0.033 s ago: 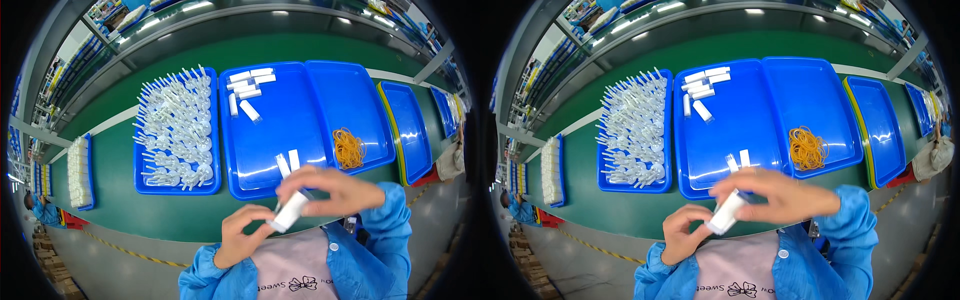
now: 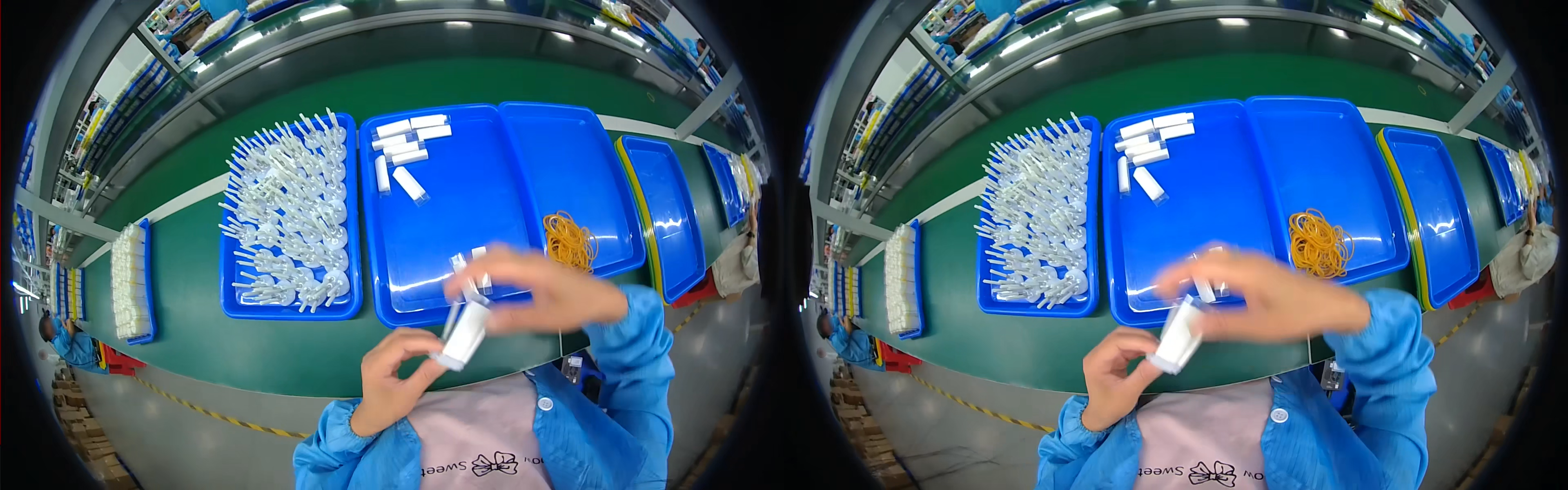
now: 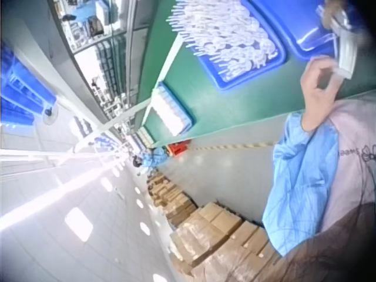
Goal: Assembling plastic components and grouping them with rubber bands on a production line.
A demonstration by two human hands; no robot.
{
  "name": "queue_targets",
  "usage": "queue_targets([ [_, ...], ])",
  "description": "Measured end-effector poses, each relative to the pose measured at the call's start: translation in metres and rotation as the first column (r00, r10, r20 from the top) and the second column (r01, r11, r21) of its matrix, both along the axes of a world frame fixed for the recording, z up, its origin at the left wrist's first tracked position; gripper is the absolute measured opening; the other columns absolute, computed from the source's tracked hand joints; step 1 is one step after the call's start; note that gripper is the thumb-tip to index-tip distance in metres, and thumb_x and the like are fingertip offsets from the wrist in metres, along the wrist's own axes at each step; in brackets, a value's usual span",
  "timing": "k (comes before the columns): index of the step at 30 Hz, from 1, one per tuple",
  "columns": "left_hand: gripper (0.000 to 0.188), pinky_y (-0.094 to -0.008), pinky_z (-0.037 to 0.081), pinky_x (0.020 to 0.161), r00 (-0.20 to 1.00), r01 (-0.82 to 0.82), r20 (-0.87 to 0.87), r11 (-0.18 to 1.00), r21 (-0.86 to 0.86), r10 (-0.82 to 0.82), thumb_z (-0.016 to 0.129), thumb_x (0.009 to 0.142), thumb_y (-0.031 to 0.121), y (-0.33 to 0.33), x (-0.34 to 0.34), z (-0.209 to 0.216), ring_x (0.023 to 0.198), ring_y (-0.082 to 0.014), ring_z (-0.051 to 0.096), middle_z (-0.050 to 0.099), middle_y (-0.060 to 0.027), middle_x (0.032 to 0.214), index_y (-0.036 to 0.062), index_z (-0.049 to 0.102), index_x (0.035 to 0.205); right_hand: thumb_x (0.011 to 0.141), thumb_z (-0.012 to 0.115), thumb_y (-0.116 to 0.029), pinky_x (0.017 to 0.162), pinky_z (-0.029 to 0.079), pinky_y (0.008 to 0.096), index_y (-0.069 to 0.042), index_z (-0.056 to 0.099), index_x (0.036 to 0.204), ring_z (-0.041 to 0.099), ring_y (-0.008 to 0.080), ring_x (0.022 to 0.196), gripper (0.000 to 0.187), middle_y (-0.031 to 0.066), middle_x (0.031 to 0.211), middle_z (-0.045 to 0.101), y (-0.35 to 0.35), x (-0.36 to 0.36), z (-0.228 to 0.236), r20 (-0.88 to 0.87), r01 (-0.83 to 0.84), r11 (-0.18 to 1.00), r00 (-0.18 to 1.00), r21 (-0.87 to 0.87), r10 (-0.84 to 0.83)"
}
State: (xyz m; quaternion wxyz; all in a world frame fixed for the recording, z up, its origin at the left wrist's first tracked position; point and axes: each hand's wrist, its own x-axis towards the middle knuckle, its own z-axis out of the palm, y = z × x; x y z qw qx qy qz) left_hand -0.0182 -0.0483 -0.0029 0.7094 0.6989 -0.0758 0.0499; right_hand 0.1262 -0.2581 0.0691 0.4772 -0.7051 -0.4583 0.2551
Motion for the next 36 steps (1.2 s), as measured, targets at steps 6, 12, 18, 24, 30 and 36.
queue_targets([
  [6, 0.018, -0.0294, 0.053, 0.083, 0.988, -0.139, -0.088, 0.974, -0.181, 0.125, 0.068, 0.084, -0.006, -0.005, 0.014, 0.001, 0.095, -0.0170, 0.061, 0.057, -0.0098, 0.104, -0.0033, 0.065, 0.102, 0.090, 0.059, -0.024, 0.096, 0.040, 0.0495, -0.014, 0.058, 0.125, 0.050, 0.0323, 0.120, 0.037, 0.0119, 0.125, 0.056, 0.091, 0.152, -0.064, 0.754, 0.465, 0.885, 0.570, 0.033, -0.328],
  [12, 0.018, -0.0291, 0.052, 0.084, 0.968, -0.246, -0.069, 0.965, -0.088, 0.241, 0.068, 0.082, -0.008, 0.008, -0.006, 0.000, 0.095, -0.0171, 0.060, 0.058, -0.0106, 0.104, -0.0041, 0.066, 0.100, 0.091, 0.056, -0.021, 0.101, 0.037, 0.0485, -0.012, 0.058, 0.126, 0.050, 0.0329, 0.119, 0.037, 0.0135, 0.127, 0.055, 0.110, 0.152, -0.082, 0.669, 0.462, 0.824, 0.729, -0.329, -0.142],
  [18, 0.016, -0.0272, 0.049, 0.080, 0.939, -0.336, -0.132, 0.925, -0.179, 0.316, 0.068, 0.082, -0.006, 0.020, -0.013, -0.007, 0.090, -0.0149, 0.059, 0.057, -0.0088, 0.102, -0.0042, 0.065, 0.098, 0.086, 0.056, -0.007, 0.095, 0.042, 0.0426, -0.009, 0.063, 0.112, 0.054, 0.0328, 0.107, 0.027, 0.0123, 0.115, 0.059, 0.016, 0.088, -0.033, 0.617, 0.204, 0.971, 0.783, -0.125, -0.085],
  [24, 0.016, -0.0276, 0.050, 0.081, 0.950, -0.312, -0.095, 0.929, -0.196, 0.299, 0.070, 0.083, -0.004, 0.017, -0.011, 0.003, 0.090, -0.0154, 0.059, 0.056, -0.0086, 0.101, -0.0044, 0.065, 0.098, 0.080, 0.057, -0.004, 0.085, 0.044, 0.0382, -0.007, 0.066, 0.098, 0.056, 0.0266, 0.100, 0.021, 0.0096, 0.105, 0.057, -0.023, 0.009, -0.044, 0.765, 0.170, 0.948, 0.636, -0.269, 0.103],
  [30, 0.017, -0.0283, 0.050, 0.082, 0.961, -0.276, -0.061, 0.947, -0.163, 0.269, 0.069, 0.082, -0.006, 0.013, -0.012, 0.007, 0.090, -0.0160, 0.059, 0.056, -0.0095, 0.102, -0.0054, 0.064, 0.099, 0.080, 0.056, -0.008, 0.075, 0.044, 0.0338, -0.005, 0.064, 0.090, 0.056, 0.0232, 0.092, 0.013, 0.0096, 0.100, 0.055, -0.017, -0.003, -0.051, 0.840, 0.188, 0.901, 0.473, -0.391, 0.266],
  [36, 0.016, -0.0280, 0.050, 0.079, 0.934, -0.352, -0.082, 0.934, -0.058, 0.347, 0.069, 0.081, -0.006, 0.016, -0.018, 0.007, 0.090, -0.0163, 0.059, 0.058, -0.0097, 0.100, -0.0035, 0.068, 0.097, 0.082, 0.057, 0.002, 0.071, 0.053, 0.0380, -0.002, 0.047, 0.113, 0.066, 0.0274, 0.082, 0.034, 0.0142, 0.105, 0.059, -0.032, 0.009, -0.057, 0.450, 0.382, 0.875, 0.864, -0.298, -0.224],
])
